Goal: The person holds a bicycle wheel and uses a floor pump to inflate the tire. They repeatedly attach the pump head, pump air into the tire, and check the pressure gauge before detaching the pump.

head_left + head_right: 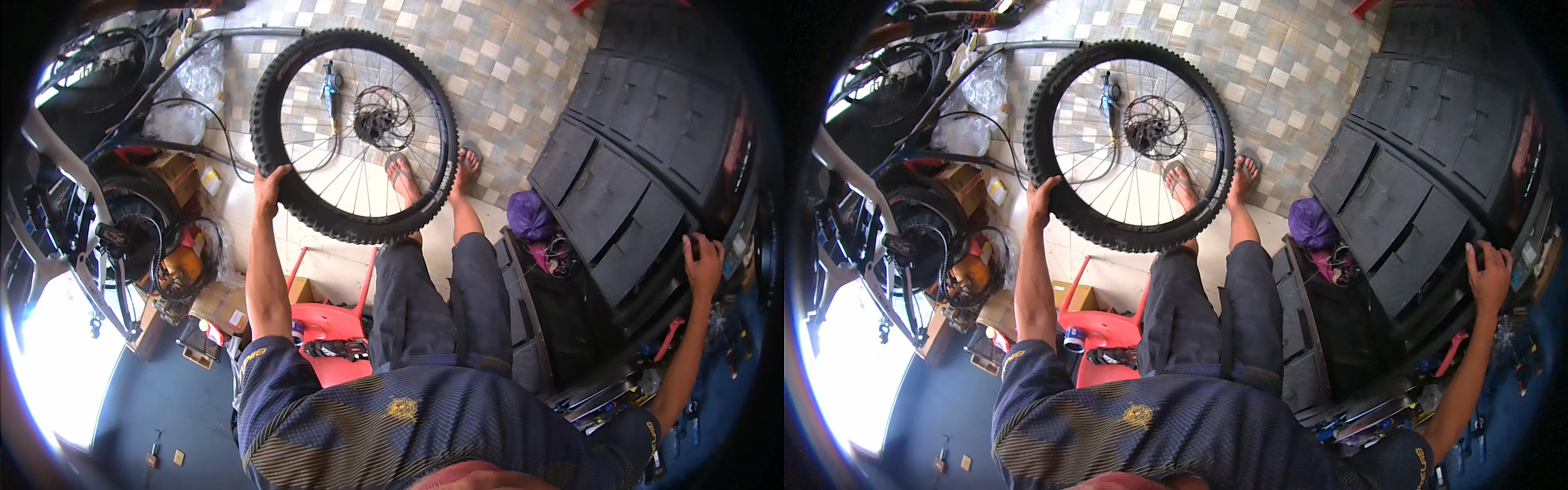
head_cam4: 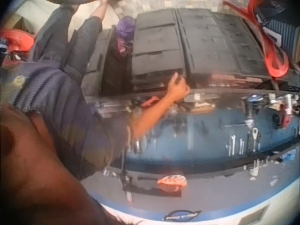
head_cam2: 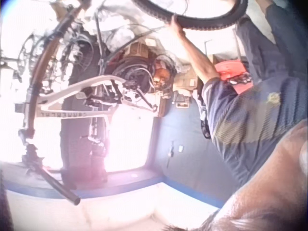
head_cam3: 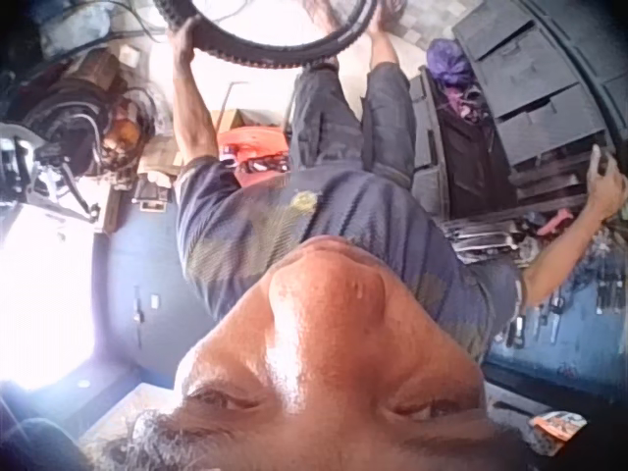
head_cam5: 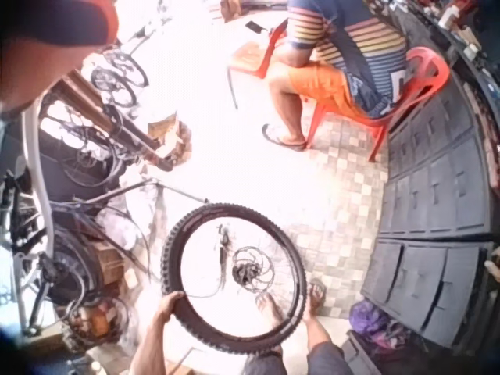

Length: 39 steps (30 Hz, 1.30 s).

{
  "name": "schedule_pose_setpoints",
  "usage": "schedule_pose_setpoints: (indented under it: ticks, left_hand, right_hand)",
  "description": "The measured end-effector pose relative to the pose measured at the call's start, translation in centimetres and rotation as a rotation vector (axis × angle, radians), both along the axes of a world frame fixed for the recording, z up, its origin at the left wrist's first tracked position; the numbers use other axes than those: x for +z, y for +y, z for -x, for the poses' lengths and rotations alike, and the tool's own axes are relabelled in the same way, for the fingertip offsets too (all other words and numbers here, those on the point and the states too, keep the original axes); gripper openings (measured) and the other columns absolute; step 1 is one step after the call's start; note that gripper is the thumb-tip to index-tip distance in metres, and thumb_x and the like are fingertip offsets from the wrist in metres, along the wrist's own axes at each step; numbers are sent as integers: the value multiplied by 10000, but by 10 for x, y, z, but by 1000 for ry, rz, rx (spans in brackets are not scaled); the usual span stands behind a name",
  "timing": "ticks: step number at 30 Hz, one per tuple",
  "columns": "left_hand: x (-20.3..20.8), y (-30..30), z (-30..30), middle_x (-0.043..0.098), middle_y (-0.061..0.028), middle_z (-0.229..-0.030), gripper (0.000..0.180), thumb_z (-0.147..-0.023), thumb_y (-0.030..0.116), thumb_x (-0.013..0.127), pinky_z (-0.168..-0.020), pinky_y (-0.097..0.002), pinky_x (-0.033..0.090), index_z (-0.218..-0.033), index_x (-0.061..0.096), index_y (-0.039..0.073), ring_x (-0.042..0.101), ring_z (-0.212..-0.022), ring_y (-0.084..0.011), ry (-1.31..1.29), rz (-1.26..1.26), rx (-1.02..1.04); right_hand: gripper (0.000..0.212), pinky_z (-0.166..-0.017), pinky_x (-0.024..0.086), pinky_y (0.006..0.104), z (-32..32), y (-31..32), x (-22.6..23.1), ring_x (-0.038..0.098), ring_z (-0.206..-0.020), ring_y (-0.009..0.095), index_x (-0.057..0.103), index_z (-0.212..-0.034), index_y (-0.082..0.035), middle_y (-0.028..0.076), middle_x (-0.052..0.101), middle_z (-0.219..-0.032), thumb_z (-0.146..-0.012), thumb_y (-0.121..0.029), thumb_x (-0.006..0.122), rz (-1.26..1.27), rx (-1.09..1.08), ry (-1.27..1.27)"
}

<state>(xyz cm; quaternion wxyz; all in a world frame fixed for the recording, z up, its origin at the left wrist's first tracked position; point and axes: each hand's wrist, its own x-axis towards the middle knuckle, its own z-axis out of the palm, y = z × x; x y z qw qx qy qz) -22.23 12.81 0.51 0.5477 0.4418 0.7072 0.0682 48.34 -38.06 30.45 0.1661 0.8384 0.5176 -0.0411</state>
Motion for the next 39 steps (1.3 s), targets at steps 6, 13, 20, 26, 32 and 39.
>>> schedule_pose_setpoints:
  ticks: [6, 13, 20, 26, 32, 39]
  left_hand:
    - [-65, 44, 68, 693, -156, -1015, 759, -828, 522, 788, -760, -435, 615, -1294, 547, -27, 712, -825, -293, -50, 239, 294]
    - [-75, 30, 62, 702, -132, -1003, 657, -958, 634, 583, -744, -451, 608, -1253, 597, 47, 698, -789, -273, -68, 373, 399]
    - [-83, 19, 63, 689, -143, -1103, 647, -981, 630, 543, -842, -483, 595, -1285, 577, 60, 694, -901, -286, -78, 462, 455]
    - [-76, 17, 57, 708, -127, -1045, 619, -970, 600, 590, -823, -474, 602, -1248, 604, 47, 704, -864, -276, -92, 437, 499]
    - [-46, 21, 32, 704, -169, -987, 624, -843, 414, 815, -723, -431, 623, -1207, 613, -51, 711, -796, -271, -51, 364, 294]
    - [7, 15, -47, 700, -211, -1058, 699, -676, 255, 855, -837, -384, 566, -1202, 561, -98, 696, -925, -296, 114, -191, -199]
  right_hand:
    - [282, -1030, 442, 443, -31, -33, -17, 628, -779, 285, 700, -1071, -38, 107, 658, -805, -955, -295, 705, 109, -15, 9]
    - [305, -1062, 437, 473, -33, -41, -11, 632, -904, 331, 694, -1104, -40, 134, 709, -974, -973, -315, 689, 274, -82, -36]
    - [282, -1052, 437, 459, -33, -43, -12, 634, -842, 292, 692, -1090, -39, 125, 692, -913, -966, -293, 696, 207, -43, 25]
    - [270, -1048, 432, 450, -32, -39, -11, 633, -805, 280, 691, -1082, -42, 109, 681, -882, -959, -282, 705, 188, -41, 37]
    - [273, -1020, 445, 462, -30, -34, -9, 641, -866, 312, 687, -1051, -31, 125, 708, -980, -942, -278, 727, 145, -3, 60]
    - [552, -1041, 416, 406, -7, -1, 8, 668, -1105, 234, 766, -1136, -204, 85, 766, -1054, -914, -678, 589, 284, -239, 44]
